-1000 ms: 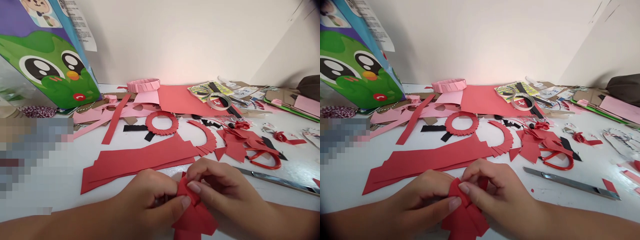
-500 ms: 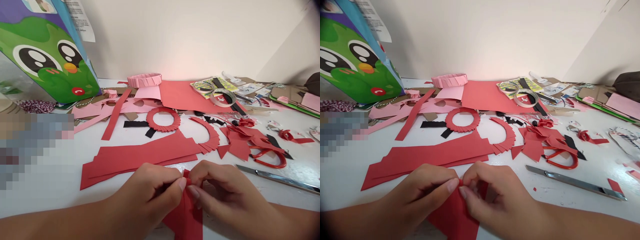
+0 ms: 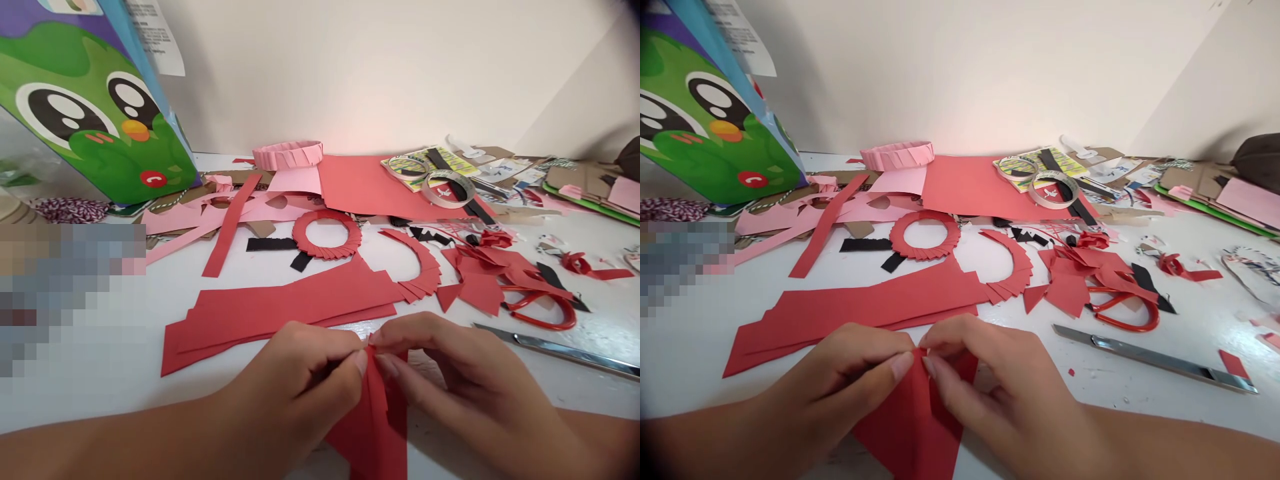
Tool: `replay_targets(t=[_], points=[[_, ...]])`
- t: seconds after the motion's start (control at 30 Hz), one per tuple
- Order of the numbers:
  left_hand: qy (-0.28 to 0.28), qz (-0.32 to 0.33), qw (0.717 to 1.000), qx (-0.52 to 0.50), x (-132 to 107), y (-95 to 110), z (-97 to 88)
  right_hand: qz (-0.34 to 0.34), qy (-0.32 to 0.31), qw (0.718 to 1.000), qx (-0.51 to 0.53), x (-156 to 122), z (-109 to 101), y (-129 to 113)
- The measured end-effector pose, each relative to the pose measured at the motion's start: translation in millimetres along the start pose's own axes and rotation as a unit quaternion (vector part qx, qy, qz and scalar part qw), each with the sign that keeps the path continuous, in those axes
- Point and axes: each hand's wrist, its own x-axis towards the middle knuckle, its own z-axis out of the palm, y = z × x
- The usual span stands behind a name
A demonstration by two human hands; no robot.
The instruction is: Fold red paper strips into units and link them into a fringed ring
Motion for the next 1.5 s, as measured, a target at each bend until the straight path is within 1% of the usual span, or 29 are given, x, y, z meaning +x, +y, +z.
replay_targets(t=[0.1, 0.17, 0.2, 0.23, 0.33, 0.47, 0.63, 0.7, 0.77, 0.9, 1.03, 1.27, 1.33, 1.5], points=[[0.052, -0.01, 0.998, -0.034, 0, -6, 2.3, -0.055, 0.052, 0.996, -0.041, -2, -1, 1], [0.077, -0.006, 0.996, -0.054, 1, -6, 3.4, -0.074, 0.079, 0.993, -0.038, -1, -1, 3], [0.083, -0.002, 0.995, -0.061, 1, -5, 3.7, -0.075, 0.083, 0.993, -0.03, -1, -1, 4], [0.083, 0.001, 0.994, -0.067, 1, -3, 3.8, -0.075, 0.08, 0.994, -0.02, 0, -1, 4], [0.076, 0.01, 0.993, -0.084, 1, 1, 3.6, -0.079, 0.037, 0.996, -0.004, 1, -3, 1], [0.073, 0.001, 0.991, -0.113, 0, -1, 1.4, -0.113, -0.004, 0.994, 0.002, 0, -7, -2], [0.046, -0.016, 0.991, -0.124, -1, -5, -1.0, -0.116, -0.023, 0.993, 0.009, -1, -8, 1], [0.028, -0.021, 0.99, -0.134, -2, -5, -0.9, -0.117, -0.025, 0.993, 0.006, -1, -9, 2], [0.022, -0.021, 0.989, -0.144, -3, -6, -0.5, -0.118, -0.021, 0.993, -0.006, -1, -9, 3], [0.039, -0.02, 0.99, -0.134, -4, -8, 0.2, -0.121, -0.018, 0.991, -0.048, -3, -10, 4], [0.041, -0.019, 0.991, -0.127, -5, -8, 0.7, -0.123, -0.035, 0.99, -0.063, -6, -10, 11], [0.041, -0.011, 0.993, -0.113, -6, -5, -0.2, -0.149, -0.01, 0.981, -0.128, -17, -10, 21], [0.046, -0.007, 0.993, -0.104, -5, -4, 0.7, -0.166, -0.01, 0.975, -0.146, -16, -9, 21], [0.088, 0.001, 0.992, -0.091, -6, 0, 6.0, -0.226, -0.026, 0.957, -0.18, -9, -4, 17]])
